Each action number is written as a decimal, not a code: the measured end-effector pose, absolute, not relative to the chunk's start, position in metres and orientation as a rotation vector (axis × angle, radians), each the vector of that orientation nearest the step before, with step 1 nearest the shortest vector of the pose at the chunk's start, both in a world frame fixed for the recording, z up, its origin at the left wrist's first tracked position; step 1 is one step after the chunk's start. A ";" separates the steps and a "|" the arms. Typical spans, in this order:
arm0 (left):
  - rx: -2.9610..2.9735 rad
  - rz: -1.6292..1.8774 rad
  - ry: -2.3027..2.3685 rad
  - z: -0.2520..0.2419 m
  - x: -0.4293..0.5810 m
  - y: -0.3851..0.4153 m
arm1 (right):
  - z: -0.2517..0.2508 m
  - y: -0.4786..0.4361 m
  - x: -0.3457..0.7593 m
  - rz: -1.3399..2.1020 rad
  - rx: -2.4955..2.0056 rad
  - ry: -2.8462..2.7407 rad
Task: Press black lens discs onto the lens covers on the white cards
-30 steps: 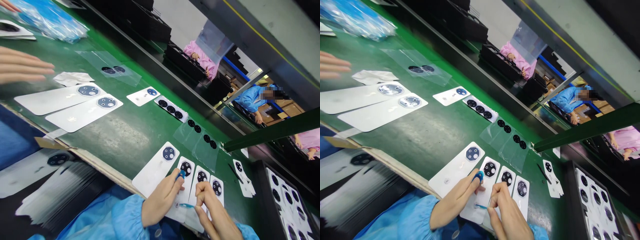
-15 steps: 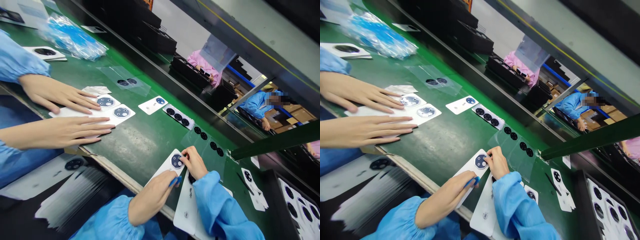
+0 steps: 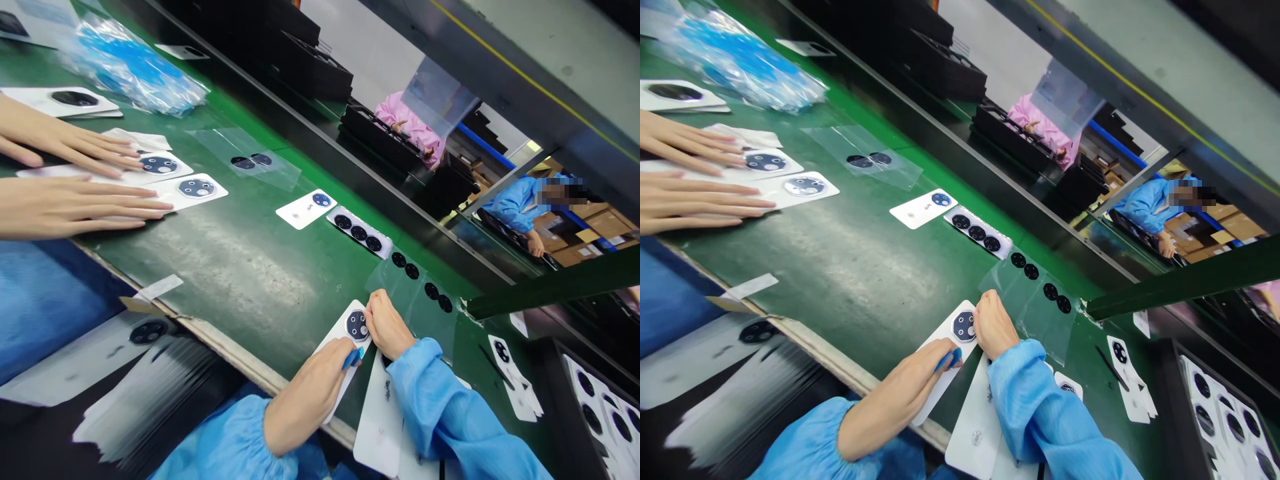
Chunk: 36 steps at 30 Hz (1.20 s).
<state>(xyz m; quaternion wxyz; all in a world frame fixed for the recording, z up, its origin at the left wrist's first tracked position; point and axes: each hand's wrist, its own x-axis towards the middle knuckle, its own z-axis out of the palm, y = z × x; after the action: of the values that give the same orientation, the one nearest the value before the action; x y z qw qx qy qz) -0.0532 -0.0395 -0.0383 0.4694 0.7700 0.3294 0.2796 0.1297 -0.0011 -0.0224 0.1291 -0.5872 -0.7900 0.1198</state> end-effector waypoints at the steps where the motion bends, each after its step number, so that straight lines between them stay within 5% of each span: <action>1: 1.894 0.689 0.812 -0.038 -0.052 -0.040 | -0.024 -0.001 0.130 0.335 -1.678 -2.310; 13: 1.816 0.744 0.820 -0.035 -0.051 -0.038 | -0.019 -0.029 0.120 0.478 -1.481 -2.411; 24: 1.639 0.700 0.970 -0.025 -0.051 -0.038 | 0.044 -0.104 0.124 0.886 -1.497 -2.056; 36: 1.741 0.332 0.335 -0.002 -0.012 -0.103 | -0.007 -0.198 0.121 0.216 -1.532 -1.551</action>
<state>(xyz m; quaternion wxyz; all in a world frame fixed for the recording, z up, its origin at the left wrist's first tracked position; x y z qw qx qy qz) -0.0120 -0.1025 -0.0017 0.6203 0.7571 0.1458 0.1445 0.1207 -0.1980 -0.0071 0.4577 -0.6218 -0.6294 0.0877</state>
